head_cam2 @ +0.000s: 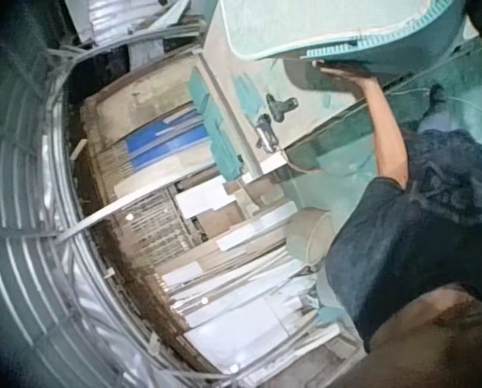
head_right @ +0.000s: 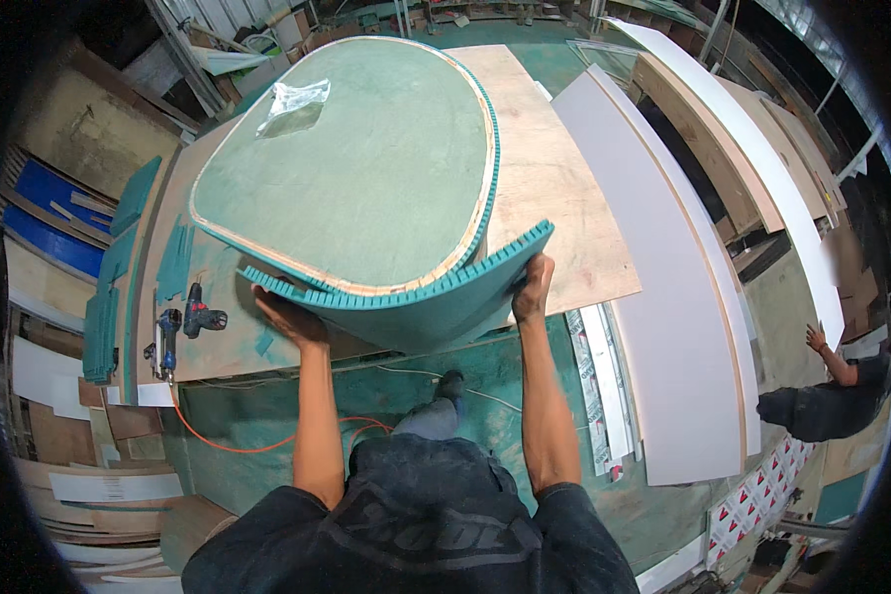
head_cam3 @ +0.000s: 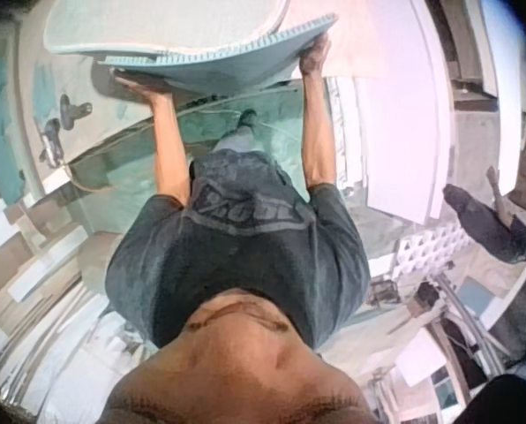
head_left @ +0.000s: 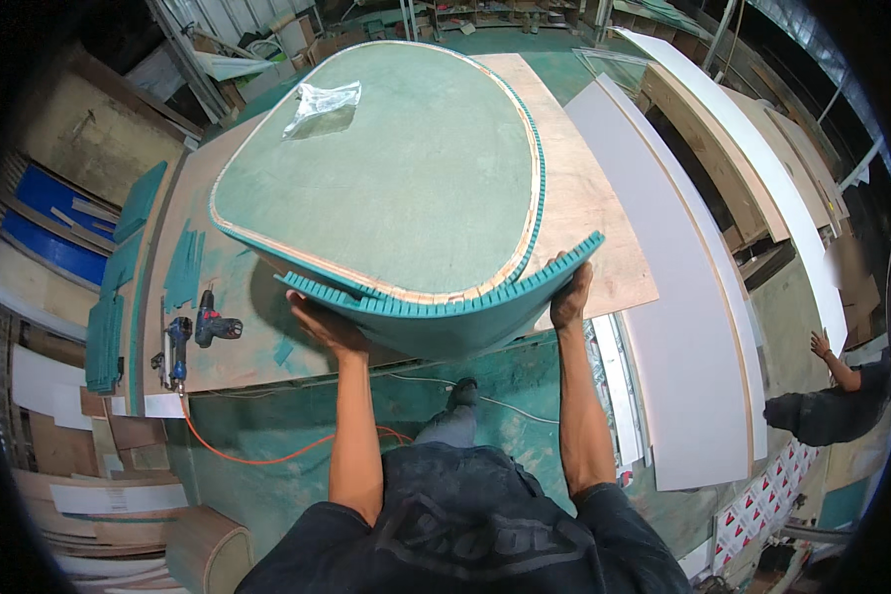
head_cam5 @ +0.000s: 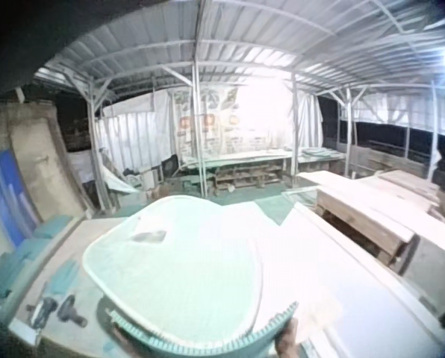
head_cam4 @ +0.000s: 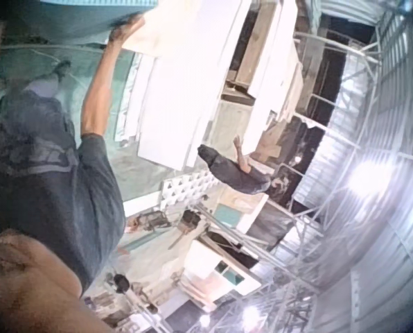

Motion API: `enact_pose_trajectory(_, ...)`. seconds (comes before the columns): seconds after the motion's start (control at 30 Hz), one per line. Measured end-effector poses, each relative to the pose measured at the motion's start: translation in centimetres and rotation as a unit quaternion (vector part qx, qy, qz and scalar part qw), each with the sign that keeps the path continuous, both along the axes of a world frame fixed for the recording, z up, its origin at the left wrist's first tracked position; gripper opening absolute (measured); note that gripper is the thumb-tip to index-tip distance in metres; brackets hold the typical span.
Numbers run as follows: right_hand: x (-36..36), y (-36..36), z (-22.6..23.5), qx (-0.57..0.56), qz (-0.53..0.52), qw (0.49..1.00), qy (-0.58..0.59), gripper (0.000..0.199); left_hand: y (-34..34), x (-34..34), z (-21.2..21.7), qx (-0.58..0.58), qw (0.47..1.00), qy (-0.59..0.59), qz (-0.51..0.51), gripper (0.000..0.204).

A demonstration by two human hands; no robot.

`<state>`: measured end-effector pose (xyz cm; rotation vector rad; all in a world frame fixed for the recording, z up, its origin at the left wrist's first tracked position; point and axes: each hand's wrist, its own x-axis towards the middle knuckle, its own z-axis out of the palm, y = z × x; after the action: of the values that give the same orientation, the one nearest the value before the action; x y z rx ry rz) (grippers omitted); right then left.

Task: The person applies adhesive and staples trim onto a wooden furniture piece, then picks up and examines green textured panels.

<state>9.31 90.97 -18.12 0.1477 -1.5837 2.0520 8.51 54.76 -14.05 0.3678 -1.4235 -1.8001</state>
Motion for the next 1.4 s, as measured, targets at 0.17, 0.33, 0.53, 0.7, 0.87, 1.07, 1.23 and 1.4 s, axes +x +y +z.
enact_pose_trajectory(0.17,-1.2,-0.9,0.1,-0.038,0.043,0.998,0.027,0.075,-0.5,0.4,-3.3,-0.532,0.819,-0.077,0.201,0.077)
enact_pose_trajectory(0.33,-1.9,-1.6,1.9,-0.015,0.064,0.996,0.062,0.062,1.0,-0.3,-3.4,-0.372,0.909,-0.014,0.187,0.07)
enact_pose_trajectory(0.53,-3.5,-2.3,1.9,-0.043,0.03,0.996,0.079,0.061,1.6,-1.1,-3.7,-0.08,0.994,0.046,0.051,0.057)
enact_pose_trajectory(0.7,-3.7,-2.7,2.8,0.043,0.007,0.998,0.036,0.087,1.1,-0.2,-7.4,0.003,0.999,0.052,-0.01,0.058)
enact_pose_trajectory(0.87,-5.3,-2.9,3.6,-0.015,0.051,0.998,0.013,0.075,0.1,1.1,-8.6,0.164,0.974,0.064,-0.143,0.059)
enact_pose_trajectory(1.07,-5.7,-3.1,2.8,-0.07,0.019,0.997,-0.012,0.066,0.7,1.8,-10.8,0.23,0.947,0.074,-0.213,0.06)
enact_pose_trajectory(1.23,-5.9,-2.8,1.5,-0.054,0.005,0.998,-0.022,0.065,1.4,2.3,-12.5,0.249,0.929,0.073,-0.263,0.061)
enact_pose_trajectory(1.4,-5.2,-3.1,2.5,-0.03,-0.055,0.997,-0.053,0.048,1.8,3.8,-14.0,0.237,0.907,0.069,-0.34,0.062)
